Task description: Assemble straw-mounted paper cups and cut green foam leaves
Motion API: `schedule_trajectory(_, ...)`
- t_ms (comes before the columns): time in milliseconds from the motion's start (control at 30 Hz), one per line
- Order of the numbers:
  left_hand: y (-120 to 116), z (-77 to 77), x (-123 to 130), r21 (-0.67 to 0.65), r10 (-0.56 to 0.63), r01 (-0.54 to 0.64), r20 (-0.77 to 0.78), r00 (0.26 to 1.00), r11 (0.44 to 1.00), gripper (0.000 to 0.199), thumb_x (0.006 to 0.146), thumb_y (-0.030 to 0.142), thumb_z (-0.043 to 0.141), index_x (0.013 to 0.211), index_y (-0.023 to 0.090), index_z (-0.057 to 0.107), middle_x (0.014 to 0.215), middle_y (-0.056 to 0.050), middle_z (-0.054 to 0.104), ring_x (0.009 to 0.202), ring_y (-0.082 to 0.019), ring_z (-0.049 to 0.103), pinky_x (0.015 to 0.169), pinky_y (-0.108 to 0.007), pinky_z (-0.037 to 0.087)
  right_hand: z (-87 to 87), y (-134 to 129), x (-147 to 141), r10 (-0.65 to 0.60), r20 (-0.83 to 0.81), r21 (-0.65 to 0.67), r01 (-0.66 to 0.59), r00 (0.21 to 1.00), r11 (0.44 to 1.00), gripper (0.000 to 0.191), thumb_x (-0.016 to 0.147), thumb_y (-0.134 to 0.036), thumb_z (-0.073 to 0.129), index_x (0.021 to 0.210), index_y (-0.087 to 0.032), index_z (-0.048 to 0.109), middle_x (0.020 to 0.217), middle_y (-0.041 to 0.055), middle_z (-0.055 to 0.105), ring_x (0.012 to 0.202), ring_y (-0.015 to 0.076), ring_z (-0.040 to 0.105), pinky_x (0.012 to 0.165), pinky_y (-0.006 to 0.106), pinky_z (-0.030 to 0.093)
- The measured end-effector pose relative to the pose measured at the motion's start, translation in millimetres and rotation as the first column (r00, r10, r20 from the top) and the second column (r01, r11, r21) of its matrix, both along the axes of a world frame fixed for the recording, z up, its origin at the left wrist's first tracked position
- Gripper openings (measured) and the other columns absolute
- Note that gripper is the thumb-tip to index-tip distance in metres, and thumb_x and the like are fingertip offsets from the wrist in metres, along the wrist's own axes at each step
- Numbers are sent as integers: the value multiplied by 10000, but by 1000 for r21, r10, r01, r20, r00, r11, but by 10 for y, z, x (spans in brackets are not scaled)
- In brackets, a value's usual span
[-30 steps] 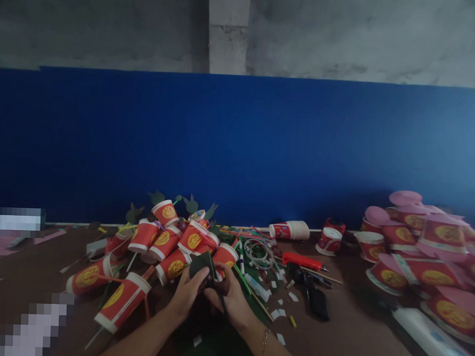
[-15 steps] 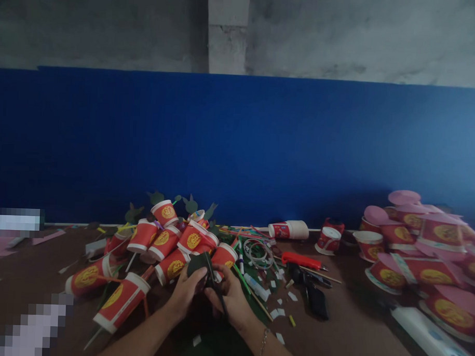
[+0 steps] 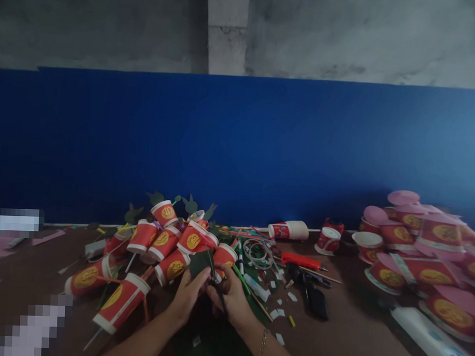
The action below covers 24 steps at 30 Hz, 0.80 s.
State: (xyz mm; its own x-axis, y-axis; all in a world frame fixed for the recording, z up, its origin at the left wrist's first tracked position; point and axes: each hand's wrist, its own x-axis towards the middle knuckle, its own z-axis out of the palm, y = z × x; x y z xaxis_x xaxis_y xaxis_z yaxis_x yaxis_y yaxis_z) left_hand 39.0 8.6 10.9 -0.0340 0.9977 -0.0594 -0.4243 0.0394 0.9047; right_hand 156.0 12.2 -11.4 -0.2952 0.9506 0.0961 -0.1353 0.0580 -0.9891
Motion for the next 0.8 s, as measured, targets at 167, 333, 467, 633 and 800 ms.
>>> schedule_trajectory(167,2,7,-25,-48,-47,47,15,999,998,344,518,379,762,667,155,546,461,77,466,438,-65,409,462,-207,303,-39,-7,5,4,-42,37,-3,999,999,574,649,-370,726,1097,-204,407,546,-88,542,328,56,462,323,152,365)
schedule_trajectory(333,24,-17,-55,-51,-79,78,-10,997,996,337,532,368,747,627,164,496,451,88,423,433,-53,361,462,-205,262,-26,-3,-7,-8,-19,24,8,1000,1000,516,651,-369,723,1042,-192,435,495,-104,505,312,51,435,312,146,344)
schedule_trajectory(467,45,-33,-70,-49,-80,78,-20,997,996,321,542,354,738,635,165,496,449,90,415,432,-51,352,460,-205,255,1,-12,-6,0,-5,12,0,1000,1000,555,652,-380,715,1068,-182,406,460,-120,482,285,50,413,291,140,317)
schedule_trajectory(633,49,-54,-89,-74,-46,47,8,999,996,324,528,323,744,664,173,491,446,100,425,430,-54,370,459,-200,273,52,-33,-7,8,25,-1,-8,1000,1000,596,644,-412,709,1087,-170,393,412,-130,464,263,53,393,278,136,286)
schedule_trajectory(800,39,-43,-68,-74,-4,7,47,999,997,342,533,359,748,650,167,491,464,91,436,456,-62,393,473,-204,298,66,-38,-13,19,19,2,-19,1000,1000,604,630,-433,717,1072,-170,399,420,-118,484,257,61,405,278,143,294)
